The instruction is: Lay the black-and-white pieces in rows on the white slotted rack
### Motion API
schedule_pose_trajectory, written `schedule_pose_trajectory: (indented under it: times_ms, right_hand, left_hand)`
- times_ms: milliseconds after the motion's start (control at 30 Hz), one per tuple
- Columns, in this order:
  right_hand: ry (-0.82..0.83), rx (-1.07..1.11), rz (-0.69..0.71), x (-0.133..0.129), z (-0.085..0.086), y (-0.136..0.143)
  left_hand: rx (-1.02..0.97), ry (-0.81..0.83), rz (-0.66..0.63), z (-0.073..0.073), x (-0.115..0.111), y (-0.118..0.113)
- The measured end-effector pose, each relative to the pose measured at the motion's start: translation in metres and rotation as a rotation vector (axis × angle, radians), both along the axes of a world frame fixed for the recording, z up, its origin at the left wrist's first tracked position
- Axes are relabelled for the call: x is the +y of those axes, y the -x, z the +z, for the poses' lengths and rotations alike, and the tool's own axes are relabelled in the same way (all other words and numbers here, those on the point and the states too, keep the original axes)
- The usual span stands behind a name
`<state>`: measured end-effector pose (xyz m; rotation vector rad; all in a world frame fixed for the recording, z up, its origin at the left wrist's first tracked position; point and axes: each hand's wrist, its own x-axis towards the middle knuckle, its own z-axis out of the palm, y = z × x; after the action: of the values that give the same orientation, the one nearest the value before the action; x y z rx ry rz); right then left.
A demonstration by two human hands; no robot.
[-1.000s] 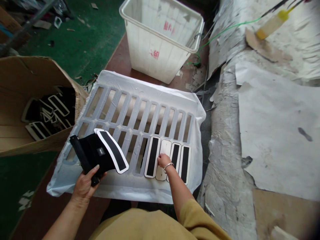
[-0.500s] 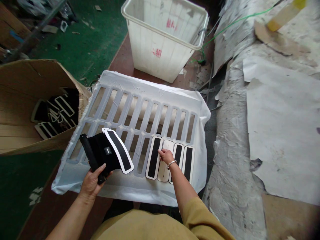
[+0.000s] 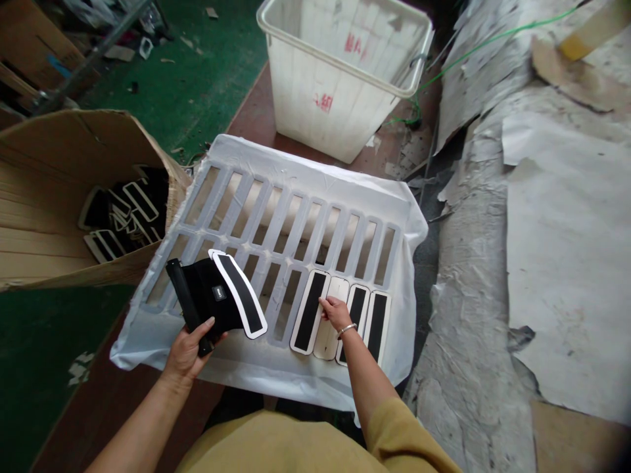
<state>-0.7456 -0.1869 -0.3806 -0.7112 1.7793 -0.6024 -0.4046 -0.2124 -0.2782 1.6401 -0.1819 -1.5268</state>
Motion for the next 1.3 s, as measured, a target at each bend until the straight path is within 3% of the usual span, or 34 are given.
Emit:
schedule_pose_trajectory:
  times_ms: [233, 500, 1000, 1300]
  right_hand:
    - [-0.001, -0.016, 0.065, -0.001, 0.005, 0.002]
    - [-0.098, 0.115, 0.13, -0.005, -0.002, -0.001]
    - [-0.188, 0.503, 0.593, -0.03, 0.009, 0.009]
    - [-0.254, 0.527, 0.674, -0.038, 0.014, 0.008]
  left_hand:
    - [0.002, 0.0, -0.006, 0.0, 0.001, 0.002]
    - [0.011, 0.007, -0.012, -0.003, 0.005, -0.003]
    - [-0.024, -0.001, -0.026, -0.007, 0.014, -0.013]
    - [-0.022, -0.052, -0.011, -0.001, 0.015, -0.004]
